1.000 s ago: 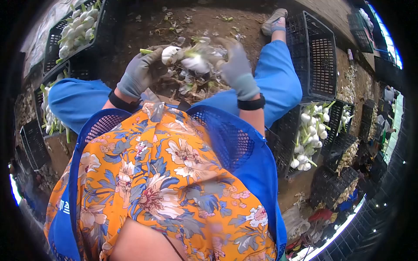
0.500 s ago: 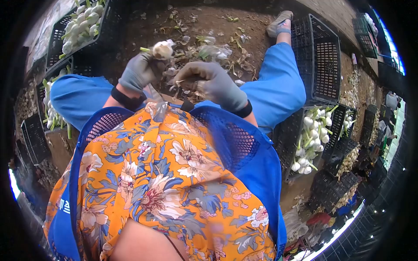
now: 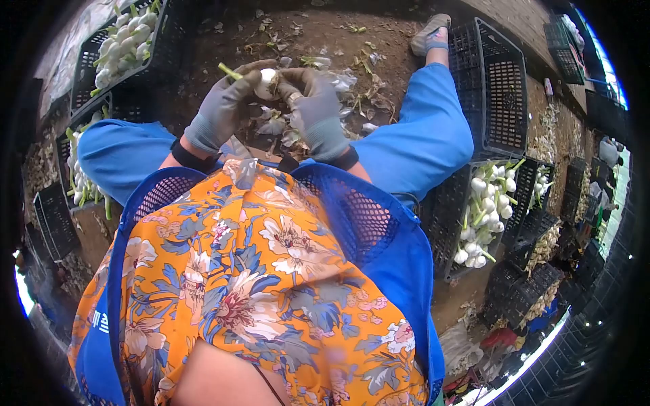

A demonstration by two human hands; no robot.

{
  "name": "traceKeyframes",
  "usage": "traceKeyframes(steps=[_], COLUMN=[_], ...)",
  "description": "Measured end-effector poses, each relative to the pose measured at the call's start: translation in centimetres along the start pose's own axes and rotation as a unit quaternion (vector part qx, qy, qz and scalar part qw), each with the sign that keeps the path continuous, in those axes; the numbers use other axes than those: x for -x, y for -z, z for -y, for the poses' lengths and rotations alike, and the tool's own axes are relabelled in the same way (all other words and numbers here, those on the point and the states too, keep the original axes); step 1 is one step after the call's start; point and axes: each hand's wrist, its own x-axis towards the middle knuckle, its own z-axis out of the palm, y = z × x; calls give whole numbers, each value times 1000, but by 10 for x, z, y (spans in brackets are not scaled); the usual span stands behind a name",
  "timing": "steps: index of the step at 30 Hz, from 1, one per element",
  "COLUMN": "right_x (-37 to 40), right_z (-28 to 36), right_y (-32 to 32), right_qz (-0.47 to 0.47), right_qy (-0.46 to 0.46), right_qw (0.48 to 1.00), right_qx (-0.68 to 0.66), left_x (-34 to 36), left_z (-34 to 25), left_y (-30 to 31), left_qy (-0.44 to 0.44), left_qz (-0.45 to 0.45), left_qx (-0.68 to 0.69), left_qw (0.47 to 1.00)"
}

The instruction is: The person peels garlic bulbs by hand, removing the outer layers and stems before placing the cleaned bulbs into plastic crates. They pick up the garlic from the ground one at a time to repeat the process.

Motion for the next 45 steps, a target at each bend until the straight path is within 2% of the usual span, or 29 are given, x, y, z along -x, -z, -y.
traceKeyframes(steps=[3, 4, 5, 6, 7, 9, 10, 11, 15, 18, 20, 21, 22, 23, 24, 26, 27, 28, 29, 31, 32, 33, 34, 35, 37, 38, 39, 41, 45], right_x=[4, 6, 4, 0, -1, 2, 3, 4, 1, 1, 11, 12, 14, 15, 16, 11, 7, 0, 1, 5, 6, 8, 8, 8, 12, 11, 10, 9, 6], right_z=[-1, -2, -6, -14, -13, -11, -11, -10, -10, -7, 25, 26, 26, 26, 23, 10, 5, 5, 4, 3, 6, 11, 16, 21, 27, 17, 13, 11, 4], right_y=[6, 8, 11, 13, 13, 15, 16, 17, 18, 17, 10, 8, 6, 5, 5, 5, 6, 7, 6, 2, 5, 9, 10, 7, 2, -2, -1, 1, 7], right_qz=[11, 10, 10, 16, 22, -8, 20, 49, 21, 102, 110, 113, 79, 39, 37, -45, -84, -78, -79, -90, -91, -51, -8, -5, 20, -11, -15, -57, -65], right_qy=[-79, -122, -122, -120, -117, -133, -120, -107, -134, -95, -52, -53, 19, 90, 88, 198, 251, 367, 367, 151, 150, 50, -51, -51, 34, 160, 158, 303, 329], right_qw=[989, 973, 974, 937, 883, 873, 852, 828, 814, 799, 929, 929, 987, 992, 992, 957, 927, 866, 866, 966, 966, 997, 980, 979, 998, 977, 977, 908, 897], right_qx=[-122, -193, -193, -327, -455, -470, -510, -549, -565, -585, -349, -348, -139, 78, 80, 206, 266, 331, 330, 192, 192, -1, -195, -195, 47, 139, 140, 282, 287], left_x=[5, 4, 0, -3, -6, -11, -10, -7, -12, -13, -11, -9, -6, -3, -1, 3, 4, 4, 4, 5, 6, 6, 6, 4, 5, 4, 3, 5, 10], left_z=[-6, -4, 2, 6, 10, 16, 13, 8, 11, 19, 15, 12, 9, 7, 6, 4, 4, 5, 6, 7, 7, 7, 8, 9, 9, 10, 10, 6, 0], left_y=[-2, -1, 3, 7, 10, 16, 13, 10, 14, 23, 25, 24, 21, 14, 7, 1, 0, -2, -2, -4, -4, -3, -2, 1, 5, 5, 4, -1, -9], left_qy=[4, 5, 11, 18, 17, 23, 23, 22, 30, 41, 54, 68, 68, 58, 50, 73, 92, 93, 69, 47, 40, 33, 33, 34, 35, 38, 41, 25, 27], left_qz=[48, 49, 53, 57, 56, 27, 28, 53, 111, 136, 111, 88, 87, 70, 56, 57, 56, 56, 58, 61, 69, 76, 76, 61, 43, 30, 18, 17, 1], left_qx=[-79, -79, -1, 77, 78, 79, 79, 93, 130, 192, 179, 165, 166, 154, 142, 93, 42, 42, 39, 36, 61, 87, 86, 109, 133, 102, 70, 42, -18], left_qw=[996, 996, 999, 995, 995, 996, 996, 994, 985, 971, 976, 980, 980, 984, 987, 991, 993, 993, 995, 996, 995, 993, 993, 992, 990, 994, 997, 999, 999])
